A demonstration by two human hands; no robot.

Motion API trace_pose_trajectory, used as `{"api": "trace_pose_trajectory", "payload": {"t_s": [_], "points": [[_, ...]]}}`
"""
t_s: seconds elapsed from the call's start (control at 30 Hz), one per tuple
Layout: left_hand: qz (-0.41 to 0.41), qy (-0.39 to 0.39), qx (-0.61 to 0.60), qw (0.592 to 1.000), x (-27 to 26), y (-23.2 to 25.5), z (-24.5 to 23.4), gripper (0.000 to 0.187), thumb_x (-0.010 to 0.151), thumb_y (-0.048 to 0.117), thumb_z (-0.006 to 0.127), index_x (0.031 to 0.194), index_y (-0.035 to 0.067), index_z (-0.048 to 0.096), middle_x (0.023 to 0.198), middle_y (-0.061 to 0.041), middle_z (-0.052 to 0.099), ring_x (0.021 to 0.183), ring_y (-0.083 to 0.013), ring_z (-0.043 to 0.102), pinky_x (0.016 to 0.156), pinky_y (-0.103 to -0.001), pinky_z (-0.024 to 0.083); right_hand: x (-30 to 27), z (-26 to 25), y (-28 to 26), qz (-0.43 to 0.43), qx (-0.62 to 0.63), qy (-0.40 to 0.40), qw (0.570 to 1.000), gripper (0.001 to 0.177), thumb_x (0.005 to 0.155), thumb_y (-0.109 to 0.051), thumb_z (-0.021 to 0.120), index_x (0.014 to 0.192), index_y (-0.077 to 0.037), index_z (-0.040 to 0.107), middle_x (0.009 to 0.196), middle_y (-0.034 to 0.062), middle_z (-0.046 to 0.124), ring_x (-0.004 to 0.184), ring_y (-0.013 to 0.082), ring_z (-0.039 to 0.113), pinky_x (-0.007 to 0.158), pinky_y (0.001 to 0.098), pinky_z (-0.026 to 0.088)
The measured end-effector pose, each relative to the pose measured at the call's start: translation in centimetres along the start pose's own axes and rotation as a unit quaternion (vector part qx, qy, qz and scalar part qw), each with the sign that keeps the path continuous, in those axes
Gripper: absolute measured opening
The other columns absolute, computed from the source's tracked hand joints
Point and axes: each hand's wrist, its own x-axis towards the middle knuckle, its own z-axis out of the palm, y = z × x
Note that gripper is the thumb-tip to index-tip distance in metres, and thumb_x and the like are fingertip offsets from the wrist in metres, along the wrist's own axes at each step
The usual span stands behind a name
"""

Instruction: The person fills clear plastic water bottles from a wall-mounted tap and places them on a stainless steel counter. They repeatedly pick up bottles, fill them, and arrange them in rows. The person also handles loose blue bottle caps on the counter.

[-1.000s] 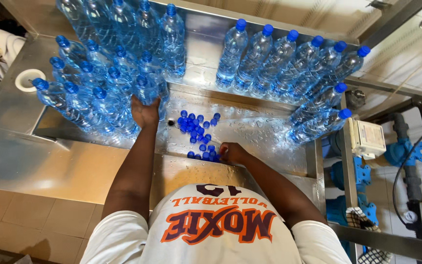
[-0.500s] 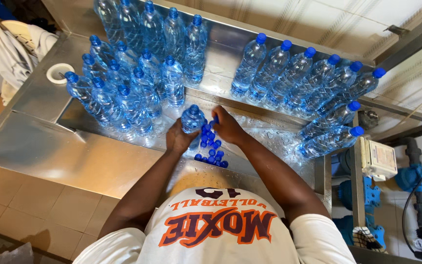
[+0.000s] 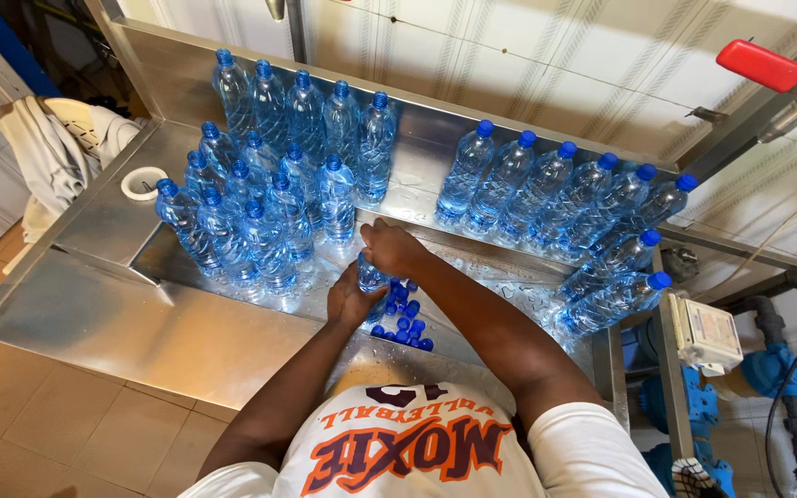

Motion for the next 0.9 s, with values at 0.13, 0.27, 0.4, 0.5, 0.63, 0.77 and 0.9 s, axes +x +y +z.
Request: {"api": "trace_pose_trajectory", "payload": {"t_s": [0.13, 0.27, 0.4, 0.5, 0.63, 0.77, 0.9], "points": [[-0.026, -0.091, -0.128, 0.987, -0.3, -0.8, -1.2, 0.091, 0.08, 0.032, 0.099, 0.16, 0.017, 0.057, 0.15, -0.016, 0.071, 0.144, -0.0351, 0.064, 0.116, -0.047, 0.059, -2.1, 1.1, 0.7, 0.003, 0.066, 0.1, 0.993, 0.017, 0.106, -0.028, 0.063, 0.108, -0.016, 0.052, 0.104, 0.014, 0.06, 0.081, 0.0553, 0.076, 0.075, 0.0615, 0.064], [-0.188, -0.093, -0.401, 0.892, -0.3, -2.6, -1.1, 0.073, 0.099, 0.022, 0.09, 0.162, 0.005, 0.056, 0.164, -0.022, 0.059, 0.161, -0.0363, 0.044, 0.129, -0.05, 0.045, -5.2, 2.5, 0.8, -0.031, 0.108, 0.201, 0.973, 0.019, 0.104, -0.022, 0.067, 0.119, -0.016, 0.058, 0.09, 0.0197, 0.069, 0.081, 0.0527, 0.077, 0.072, 0.0644, 0.063], [-0.358, -0.185, -0.506, 0.763, -0.7, -4.9, -0.8, 0.09, 0.103, 0.078, 0.064, 0.158, 0.008, 0.051, 0.126, -0.022, 0.066, 0.092, -0.0429, 0.074, 0.069, -0.051, 0.07, -8.2, 2.6, 3.9, -0.113, -0.045, 0.333, 0.935, 0.012, 0.097, -0.016, 0.078, 0.107, -0.014, 0.072, 0.1, 0.0137, 0.07, 0.083, 0.039, 0.077, 0.075, 0.0523, 0.064], [-0.327, -0.189, -0.609, 0.697, -0.7, -2.7, 0.0, 0.081, 0.105, 0.084, 0.047, 0.139, 0.012, 0.059, 0.117, -0.024, 0.076, 0.089, -0.0496, 0.081, 0.074, -0.051, 0.072, -12.1, 1.5, 7.2, -0.014, 0.179, 0.384, 0.906, 0.029, 0.108, -0.028, 0.066, 0.131, -0.028, 0.083, 0.123, 0.0018, 0.069, 0.107, 0.0327, 0.078, 0.095, 0.0419, 0.063], [-0.198, -0.166, -0.598, 0.759, -1.0, -0.2, -0.3, 0.058, 0.102, 0.038, 0.077, 0.15, 0.022, 0.049, 0.138, -0.008, 0.06, 0.114, -0.0304, 0.071, 0.085, -0.047, 0.07, -16.6, 2.4, 10.6, 0.237, 0.479, 0.377, 0.756, 0.038, 0.113, -0.031, 0.057, 0.144, -0.009, 0.063, 0.111, 0.0127, 0.07, 0.09, 0.0292, 0.071, 0.088, 0.0489, 0.065], [-0.26, -0.217, -0.536, 0.773, -0.3, -0.3, -0.2, 0.067, 0.098, 0.063, 0.079, 0.144, 0.021, 0.053, 0.129, -0.011, 0.067, 0.101, -0.0369, 0.079, 0.072, -0.057, 0.071, -21.4, 2.8, 12.0, 0.234, 0.669, 0.228, 0.668, 0.055, 0.1, -0.011, 0.073, 0.151, -0.001, 0.056, 0.091, 0.0058, 0.067, 0.069, 0.0215, 0.071, 0.072, 0.0513, 0.073], [-0.317, -0.278, -0.487, 0.765, 0.6, -0.1, 0.0, 0.071, 0.086, 0.07, 0.083, 0.125, 0.014, 0.068, 0.101, -0.016, 0.08, 0.07, -0.0363, 0.081, 0.049, -0.049, 0.07, -23.3, 2.2, 13.5, 0.156, 0.032, 0.288, 0.944, 0.051, 0.107, -0.069, 0.061, 0.105, -0.02, 0.073, 0.074, 0.0022, 0.065, 0.073, 0.0244, 0.072, 0.073, 0.0394, 0.061]]}}
